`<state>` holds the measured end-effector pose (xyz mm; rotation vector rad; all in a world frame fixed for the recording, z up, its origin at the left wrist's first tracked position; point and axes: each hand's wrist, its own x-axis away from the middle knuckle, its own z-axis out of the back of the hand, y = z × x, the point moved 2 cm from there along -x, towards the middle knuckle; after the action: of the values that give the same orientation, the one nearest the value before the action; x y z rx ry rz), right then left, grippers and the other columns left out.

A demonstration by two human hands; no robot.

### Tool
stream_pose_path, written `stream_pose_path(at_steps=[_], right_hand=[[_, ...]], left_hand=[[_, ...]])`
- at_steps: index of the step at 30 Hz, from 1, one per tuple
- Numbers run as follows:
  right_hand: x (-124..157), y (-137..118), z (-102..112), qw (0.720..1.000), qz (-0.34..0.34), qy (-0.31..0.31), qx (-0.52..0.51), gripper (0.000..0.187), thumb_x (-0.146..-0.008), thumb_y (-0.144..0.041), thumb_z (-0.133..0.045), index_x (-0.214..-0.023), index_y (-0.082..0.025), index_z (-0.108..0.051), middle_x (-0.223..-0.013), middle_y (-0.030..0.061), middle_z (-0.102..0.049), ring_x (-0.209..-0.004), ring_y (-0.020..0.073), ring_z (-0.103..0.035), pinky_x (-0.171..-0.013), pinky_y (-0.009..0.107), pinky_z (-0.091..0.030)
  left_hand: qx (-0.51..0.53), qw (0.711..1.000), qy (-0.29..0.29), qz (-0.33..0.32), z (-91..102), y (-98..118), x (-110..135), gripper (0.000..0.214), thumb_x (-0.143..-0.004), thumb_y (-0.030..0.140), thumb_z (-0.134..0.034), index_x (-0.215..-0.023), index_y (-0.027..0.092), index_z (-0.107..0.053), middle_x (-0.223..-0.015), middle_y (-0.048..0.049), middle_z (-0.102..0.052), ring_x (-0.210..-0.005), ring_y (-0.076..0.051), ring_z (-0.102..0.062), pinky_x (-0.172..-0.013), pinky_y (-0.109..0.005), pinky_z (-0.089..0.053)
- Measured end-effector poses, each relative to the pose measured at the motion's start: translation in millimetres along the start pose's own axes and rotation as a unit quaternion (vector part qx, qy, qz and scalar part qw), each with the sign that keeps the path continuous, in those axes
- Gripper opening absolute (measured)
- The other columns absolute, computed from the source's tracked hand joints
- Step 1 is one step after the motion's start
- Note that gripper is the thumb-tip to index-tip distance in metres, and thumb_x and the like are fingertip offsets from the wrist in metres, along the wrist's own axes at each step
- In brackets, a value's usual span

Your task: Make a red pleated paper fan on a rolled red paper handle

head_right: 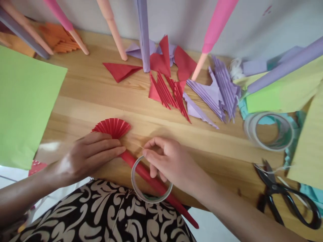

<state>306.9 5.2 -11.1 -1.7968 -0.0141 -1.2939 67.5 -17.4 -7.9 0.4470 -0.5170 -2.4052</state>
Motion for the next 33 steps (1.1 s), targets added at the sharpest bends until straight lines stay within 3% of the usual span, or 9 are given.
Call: stream_pose_path(at_steps=[4, 9, 21, 30, 33], right_hand=[[-4.4, -6.6, -6.9, 0.999, 0.007, -0.008, 0.044, 0.021, -0.096, -0.038, -0.049, -0.096, -0.020, -0.060, -0.053, -0.0048, -0.062, -0.037, 0.0056, -0.044, -0.038, 0.016, -0.030], [-7.9, -17.5, -12.7, 0.997, 0.019, -0.021, 0.067, 0.019, -0.095, -0.034, -0.049, -0.093, -0.019, -0.061, -0.053, -0.0040, -0.063, -0.039, 0.0062, -0.046, -0.040, 0.017, -0.033], [-11.5, -22.8, -15.1, 0.993, 0.025, -0.026, 0.109, 0.019, -0.095, -0.032, -0.051, -0.088, -0.020, -0.063, -0.050, -0.0045, -0.062, -0.044, 0.0082, -0.053, -0.044, 0.019, -0.034], [-13.7, -19.2, -16.1, 0.993, 0.052, -0.031, 0.103, 0.019, -0.095, -0.031, -0.050, -0.087, -0.020, -0.063, -0.051, -0.0048, -0.062, -0.047, 0.0084, -0.055, -0.047, 0.019, -0.035], [-10.3, -17.4, -14.2, 0.993, 0.061, -0.014, 0.105, 0.019, -0.095, -0.033, -0.052, -0.095, -0.020, -0.064, -0.054, -0.0043, -0.063, -0.048, 0.0087, -0.056, -0.048, 0.020, -0.037]], left_hand=[[0.027, 1.000, 0.011, 0.004, 0.5, 0.6, 7.6, 0.032, -0.096, 0.012, -0.045, -0.124, 0.013, -0.060, -0.119, -0.0146, -0.068, -0.111, -0.024, -0.060, -0.091, -0.039, -0.054], [0.020, 0.999, 0.015, 0.023, 1.1, 1.4, 6.3, 0.029, -0.097, 0.013, -0.043, -0.119, 0.018, -0.063, -0.114, -0.0101, -0.069, -0.104, -0.021, -0.062, -0.089, -0.036, -0.054], [0.021, 0.999, -0.019, 0.020, 4.0, 2.1, 1.1, 0.036, -0.098, 0.013, -0.040, -0.131, 0.011, -0.054, -0.113, -0.0149, -0.068, -0.103, -0.022, -0.061, -0.088, -0.037, -0.055], [0.032, 0.997, -0.053, 0.049, 10.4, 8.1, -22.9, 0.024, -0.097, 0.017, -0.042, -0.108, 0.013, -0.064, -0.099, -0.0127, -0.066, -0.089, -0.020, -0.060, -0.076, -0.034, -0.056], [0.023, 0.996, -0.067, 0.048, 9.0, 7.6, -23.9, 0.020, -0.096, 0.018, -0.046, -0.103, 0.015, -0.065, -0.095, -0.0111, -0.066, -0.086, -0.020, -0.060, -0.076, -0.034, -0.055]])
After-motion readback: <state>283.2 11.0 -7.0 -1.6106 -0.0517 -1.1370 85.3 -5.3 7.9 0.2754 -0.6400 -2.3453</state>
